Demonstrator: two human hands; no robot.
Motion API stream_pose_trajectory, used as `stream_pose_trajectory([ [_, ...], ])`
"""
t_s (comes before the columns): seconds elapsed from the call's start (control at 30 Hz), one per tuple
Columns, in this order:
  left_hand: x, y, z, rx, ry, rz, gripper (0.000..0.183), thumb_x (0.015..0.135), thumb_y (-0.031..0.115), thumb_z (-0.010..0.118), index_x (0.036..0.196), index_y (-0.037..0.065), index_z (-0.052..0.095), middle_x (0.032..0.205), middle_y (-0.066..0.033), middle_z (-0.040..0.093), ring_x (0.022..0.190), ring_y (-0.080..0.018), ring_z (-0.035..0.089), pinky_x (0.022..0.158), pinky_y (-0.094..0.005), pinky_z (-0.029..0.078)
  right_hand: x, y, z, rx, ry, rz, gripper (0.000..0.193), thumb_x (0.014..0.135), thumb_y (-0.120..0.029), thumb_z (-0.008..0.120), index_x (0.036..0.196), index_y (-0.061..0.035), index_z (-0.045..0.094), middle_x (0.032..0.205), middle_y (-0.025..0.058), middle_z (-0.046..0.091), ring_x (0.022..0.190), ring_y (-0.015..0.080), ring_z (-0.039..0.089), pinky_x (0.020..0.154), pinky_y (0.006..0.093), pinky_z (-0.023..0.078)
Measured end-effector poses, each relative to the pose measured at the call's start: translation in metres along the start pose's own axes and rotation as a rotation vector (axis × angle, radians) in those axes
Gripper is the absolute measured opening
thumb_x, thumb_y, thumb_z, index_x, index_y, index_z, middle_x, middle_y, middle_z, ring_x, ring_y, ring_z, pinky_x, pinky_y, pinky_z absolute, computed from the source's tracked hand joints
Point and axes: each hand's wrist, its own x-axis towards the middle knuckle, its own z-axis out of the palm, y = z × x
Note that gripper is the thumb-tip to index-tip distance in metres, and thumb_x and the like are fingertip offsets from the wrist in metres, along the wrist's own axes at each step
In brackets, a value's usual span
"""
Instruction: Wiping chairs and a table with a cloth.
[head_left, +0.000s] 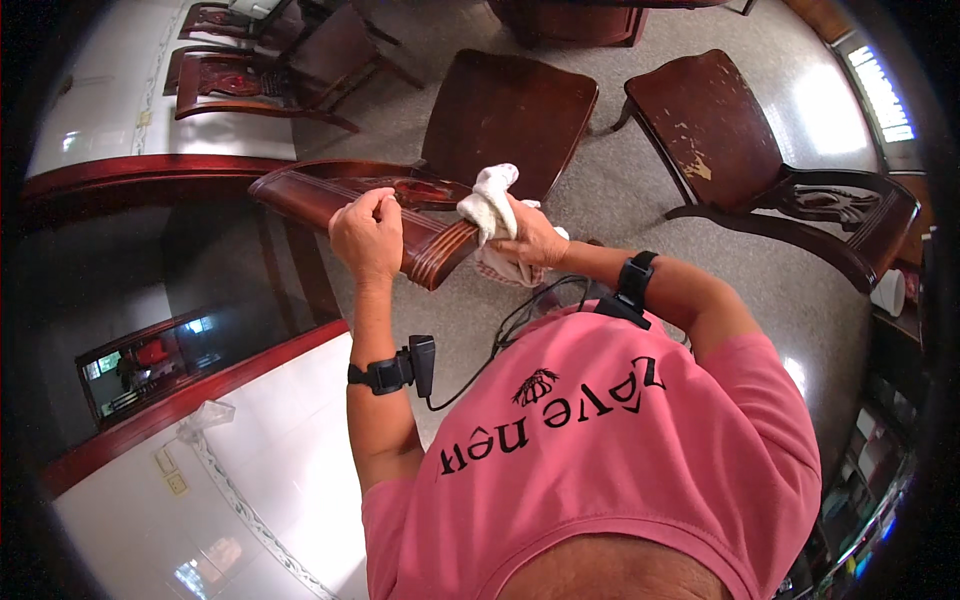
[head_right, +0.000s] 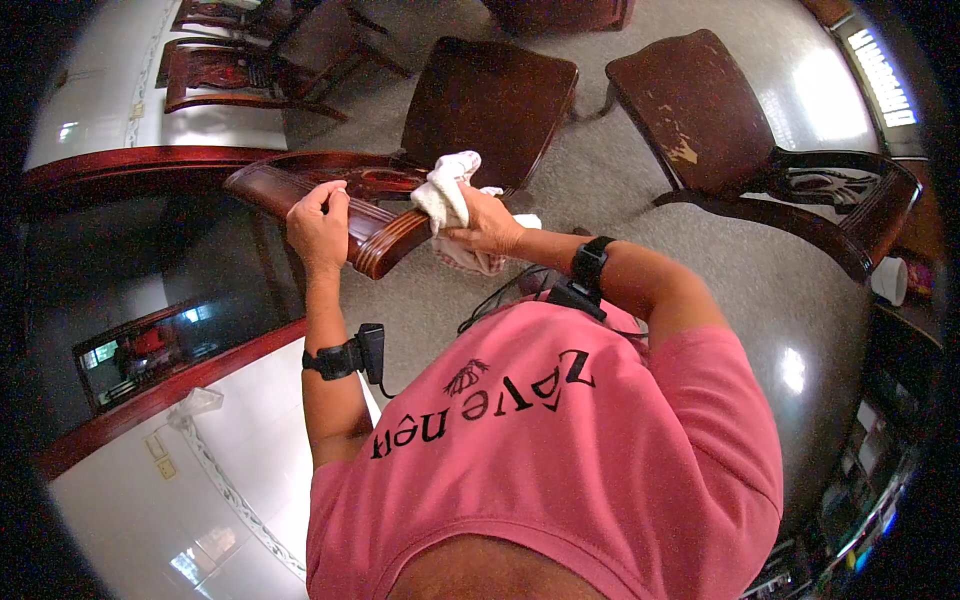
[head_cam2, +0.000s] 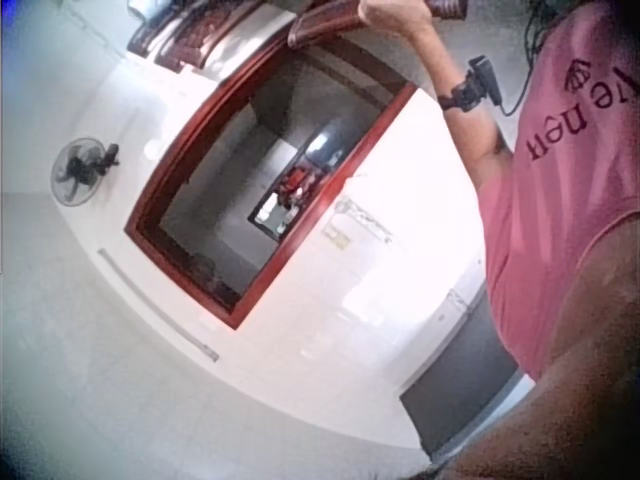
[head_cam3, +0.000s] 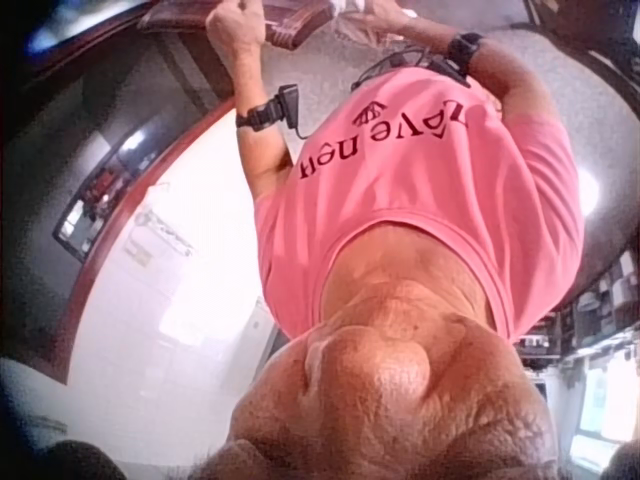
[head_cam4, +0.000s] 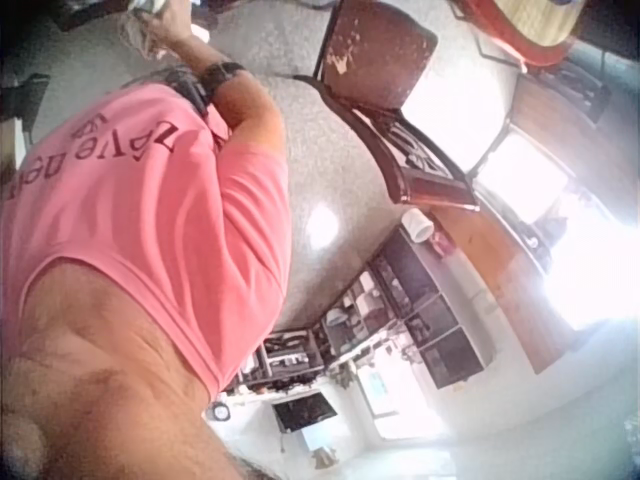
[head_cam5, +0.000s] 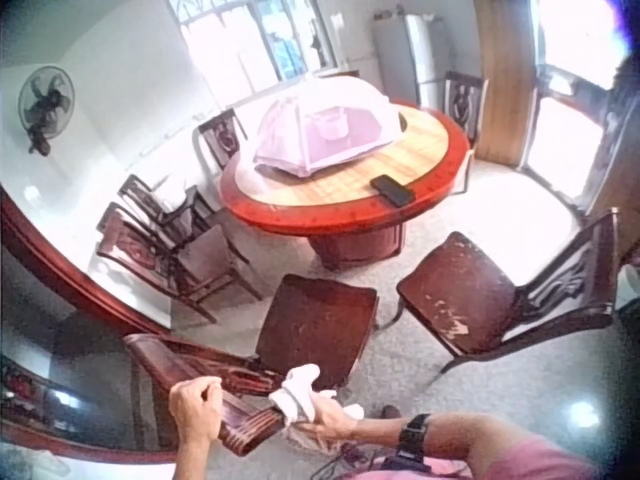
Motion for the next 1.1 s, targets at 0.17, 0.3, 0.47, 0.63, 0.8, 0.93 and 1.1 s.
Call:
stream_pose_trajectory([
  [0.17,0.002,0.001,0.001,0.002,0.001,0.002,0.018,0.073,0.018,0.053,0.078,0.008,0.066,0.073,-0.0091,0.064,0.070,-0.0250,0.059,0.074,-0.0354,0.042,0.003,0.000,-0.007,0.041,-0.050,0.046,0.067,0.064,-0.023,0.067,0.120,-0.0073,0.033,0.107,0.0195,0.050,0.099,0.0373,0.049,0.085,0.0393,0.040],
  [0.3,0.001,0.000,0.000,0.010,-0.010,-0.023,0.018,0.073,0.018,0.053,0.078,0.008,0.066,0.073,-0.0093,0.064,0.071,-0.0251,0.059,0.075,-0.0353,0.042,0.002,0.003,-0.004,0.024,-0.050,0.045,0.069,0.064,-0.023,0.067,0.121,-0.0084,0.032,0.107,0.0197,0.050,0.100,0.0369,0.049,0.085,0.0390,0.040],
  [0.47,0.001,0.000,0.000,0.006,-0.023,-0.030,0.018,0.073,0.018,0.053,0.078,0.007,0.066,0.073,-0.0094,0.064,0.072,-0.0252,0.059,0.076,-0.0356,0.041,0.001,0.021,-0.003,0.065,-0.082,0.189,0.071,0.064,-0.022,0.067,0.124,-0.0114,0.030,0.109,0.0181,0.051,0.102,0.0330,0.050,0.087,0.0381,0.039],
  [0.63,0.002,0.003,0.001,0.020,-0.018,-0.010,0.018,0.074,0.018,0.053,0.078,0.007,0.066,0.074,-0.0098,0.064,0.071,-0.0249,0.060,0.075,-0.0354,0.042,-0.005,0.059,0.002,-0.006,-0.034,0.254,0.072,0.065,-0.024,0.069,0.124,-0.0102,0.031,0.111,0.0173,0.051,0.103,0.0313,0.050,0.087,0.0355,0.038],
  [0.8,0.000,0.000,0.000,0.017,0.002,0.007,0.017,0.073,0.018,0.053,0.078,0.008,0.066,0.073,-0.0094,0.064,0.069,-0.0249,0.059,0.074,-0.0351,0.042,0.003,-0.007,-0.004,0.086,-0.027,0.058,0.077,0.062,-0.035,0.074,0.122,-0.0074,0.033,0.108,0.0189,0.050,0.100,0.0336,0.050,0.086,0.0365,0.038],
  [0.93,0.002,0.000,0.002,-0.008,0.003,0.015,0.017,0.073,0.018,0.053,0.077,0.008,0.066,0.072,-0.0092,0.064,0.069,-0.0250,0.059,0.075,-0.0349,0.042,0.005,-0.011,-0.002,-0.058,-0.011,0.143,0.079,0.059,-0.037,0.075,0.120,-0.0081,0.033,0.101,0.0201,0.054,0.094,0.0379,0.052,0.081,0.0407,0.041],
  [1.1,0.001,0.002,0.000,-0.013,-0.001,-0.004,0.017,0.073,0.018,0.053,0.078,0.008,0.066,0.073,-0.0094,0.064,0.071,-0.0247,0.059,0.076,-0.0351,0.041,0.006,0.001,0.000,-0.051,-0.031,0.117,0.079,0.058,-0.034,0.076,0.120,-0.0108,0.033,0.101,0.0195,0.055,0.095,0.0371,0.053,0.081,0.0407,0.042],
])
